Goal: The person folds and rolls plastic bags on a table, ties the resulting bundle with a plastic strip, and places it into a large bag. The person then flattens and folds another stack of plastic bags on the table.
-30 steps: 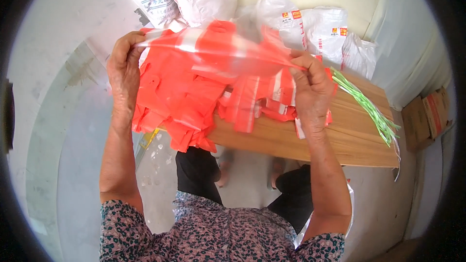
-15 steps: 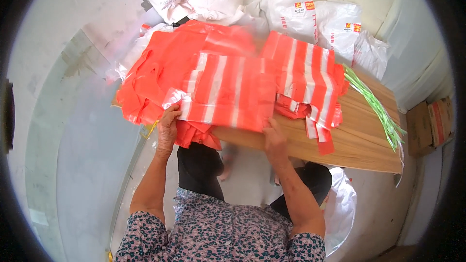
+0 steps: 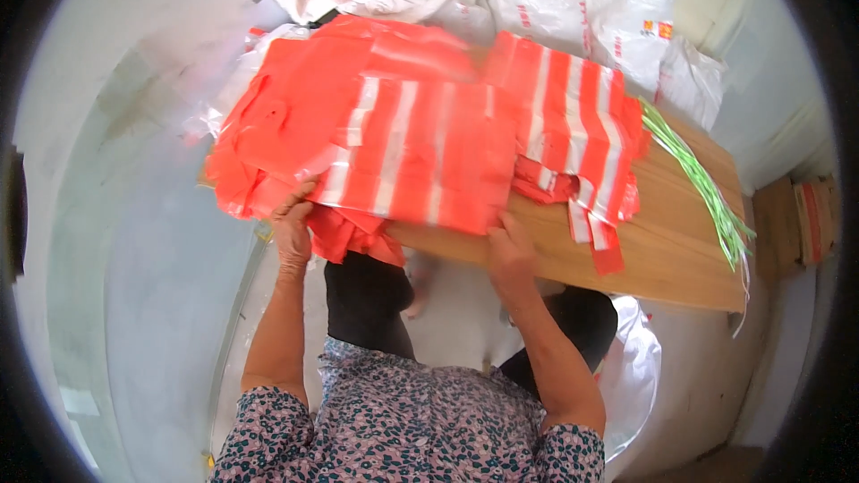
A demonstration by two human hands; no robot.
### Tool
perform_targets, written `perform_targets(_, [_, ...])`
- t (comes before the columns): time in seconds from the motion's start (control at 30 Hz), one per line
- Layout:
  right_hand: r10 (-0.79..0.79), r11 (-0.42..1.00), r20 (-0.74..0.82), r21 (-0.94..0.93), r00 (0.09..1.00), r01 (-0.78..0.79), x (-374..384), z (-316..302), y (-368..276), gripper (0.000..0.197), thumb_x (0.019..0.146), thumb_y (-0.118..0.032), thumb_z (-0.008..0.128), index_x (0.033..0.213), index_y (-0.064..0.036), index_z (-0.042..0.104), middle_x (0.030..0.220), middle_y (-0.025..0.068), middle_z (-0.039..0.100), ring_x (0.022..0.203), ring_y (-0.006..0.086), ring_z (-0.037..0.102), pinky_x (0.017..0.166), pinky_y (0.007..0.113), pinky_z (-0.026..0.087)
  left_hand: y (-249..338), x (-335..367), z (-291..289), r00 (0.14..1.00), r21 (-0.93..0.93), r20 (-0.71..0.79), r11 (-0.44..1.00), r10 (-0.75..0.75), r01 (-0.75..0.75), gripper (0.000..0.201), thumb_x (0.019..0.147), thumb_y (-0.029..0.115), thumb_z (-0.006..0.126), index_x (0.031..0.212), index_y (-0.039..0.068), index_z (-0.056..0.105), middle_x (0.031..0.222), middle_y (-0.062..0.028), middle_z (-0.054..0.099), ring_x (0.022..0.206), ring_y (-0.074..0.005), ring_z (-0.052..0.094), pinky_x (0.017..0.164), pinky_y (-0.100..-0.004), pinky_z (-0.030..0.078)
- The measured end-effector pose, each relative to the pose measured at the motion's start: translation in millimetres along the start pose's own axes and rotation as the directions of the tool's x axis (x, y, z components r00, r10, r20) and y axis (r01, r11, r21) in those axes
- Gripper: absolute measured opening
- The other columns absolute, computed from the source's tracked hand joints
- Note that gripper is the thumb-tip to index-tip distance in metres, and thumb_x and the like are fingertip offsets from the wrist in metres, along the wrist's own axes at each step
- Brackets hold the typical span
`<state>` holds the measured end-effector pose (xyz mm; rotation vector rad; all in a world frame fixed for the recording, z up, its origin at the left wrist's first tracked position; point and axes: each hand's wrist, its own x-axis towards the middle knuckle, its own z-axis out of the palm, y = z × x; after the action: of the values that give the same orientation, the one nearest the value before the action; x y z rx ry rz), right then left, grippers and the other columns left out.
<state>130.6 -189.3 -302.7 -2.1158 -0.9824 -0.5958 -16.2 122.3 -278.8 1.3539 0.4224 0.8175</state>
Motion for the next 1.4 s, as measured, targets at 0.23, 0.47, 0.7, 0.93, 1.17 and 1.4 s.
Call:
perform_targets(0.23, [-0.021, 0.998, 0.001, -0.056, 1.000, 0.021, 14, -7, -15, 0.016, 0.071, -0.004, 0.066, 0.085, -0.0006, 0.061, 0.102, 0.0169, 0.060, 0.088, 0.0341, 0.058, 0.076, 0.040, 0.048, 17, 2, 20, 0.991, 0.072, -0.101, 0.993, -0.086, 0.094, 0.029, 0.085, 0.003, 0.063, 0.113, -0.001, 0.064, 0.109, -0.0076, 0.064, 0.098, -0.0151, 0.058, 0.092, -0.0259, 0.043])
perform_targets(0.47, [-0.190, 0.977, 0.121, 0.121, 0.974, 0.176, 36, 16, -42, 0.019, 0.070, -0.002, 0.067, 0.089, -0.0031, 0.063, 0.089, 0.0110, 0.056, 0.089, 0.0293, 0.054, 0.077, 0.038, 0.042, 2, 8, 17, 0.985, 0.098, -0.143, 0.989, -0.097, 0.112, 0.032, 0.082, 0.000, 0.064, 0.114, -0.003, 0.062, 0.106, -0.0062, 0.065, 0.091, -0.0134, 0.058, 0.088, -0.0246, 0.045])
perform_targets(0.7, [-0.098, 0.988, 0.208, 0.135, 0.973, 0.070, 50, 29, -49, 0.015, 0.072, -0.004, 0.067, 0.087, -0.0031, 0.064, 0.084, 0.0082, 0.054, 0.084, 0.0278, 0.053, 0.077, 0.038, 0.042, -15, -4, 28, 0.795, 0.874, -0.014, 0.394, 0.606, -0.285, 0.022, 0.077, 0.005, 0.069, 0.099, 0.004, 0.067, 0.106, -0.0112, 0.062, 0.094, -0.0257, 0.058, 0.090, -0.0360, 0.044])
perform_targets(0.93, [0.017, 0.971, 0.168, 0.234, 0.986, -0.056, 78, 48, -51, 0.024, 0.076, -0.002, 0.063, 0.100, -0.0008, 0.061, 0.096, 0.0151, 0.059, 0.092, 0.0333, 0.054, 0.080, 0.040, 0.044, -11, -34, 78, 0.765, 0.768, 0.532, 0.173, 0.364, -0.617, 0.039, 0.077, 0.027, 0.068, 0.112, 0.010, 0.061, 0.125, -0.0077, 0.055, 0.121, -0.0298, 0.047, 0.107, -0.0541, 0.024])
perform_targets(1.17, [-0.077, 0.991, 0.191, 0.126, 0.979, 0.053, 121, 85, -31, 0.035, 0.080, 0.001, 0.056, 0.114, 0.0026, 0.054, 0.104, 0.0192, 0.059, 0.096, 0.0368, 0.054, 0.084, 0.042, 0.045, -8, -24, 89, 0.775, 0.781, 0.578, 0.102, 0.255, -0.616, 0.050, 0.077, 0.037, 0.066, 0.119, 0.012, 0.057, 0.131, -0.0070, 0.051, 0.127, -0.0315, 0.042, 0.107, -0.0601, 0.018])
perform_targets(1.4, [0.044, 0.991, 0.015, 0.124, 0.999, -0.046, 106, 77, -46, 0.039, 0.076, -0.002, 0.063, 0.114, -0.0002, 0.055, 0.099, 0.0177, 0.059, 0.095, 0.0350, 0.055, 0.085, 0.041, 0.045, -7, -25, 90, 0.793, 0.797, 0.556, 0.111, 0.251, -0.594, 0.051, 0.078, 0.038, 0.066, 0.119, 0.008, 0.056, 0.131, -0.0112, 0.050, 0.127, -0.0335, 0.040, 0.107, -0.0604, 0.018])
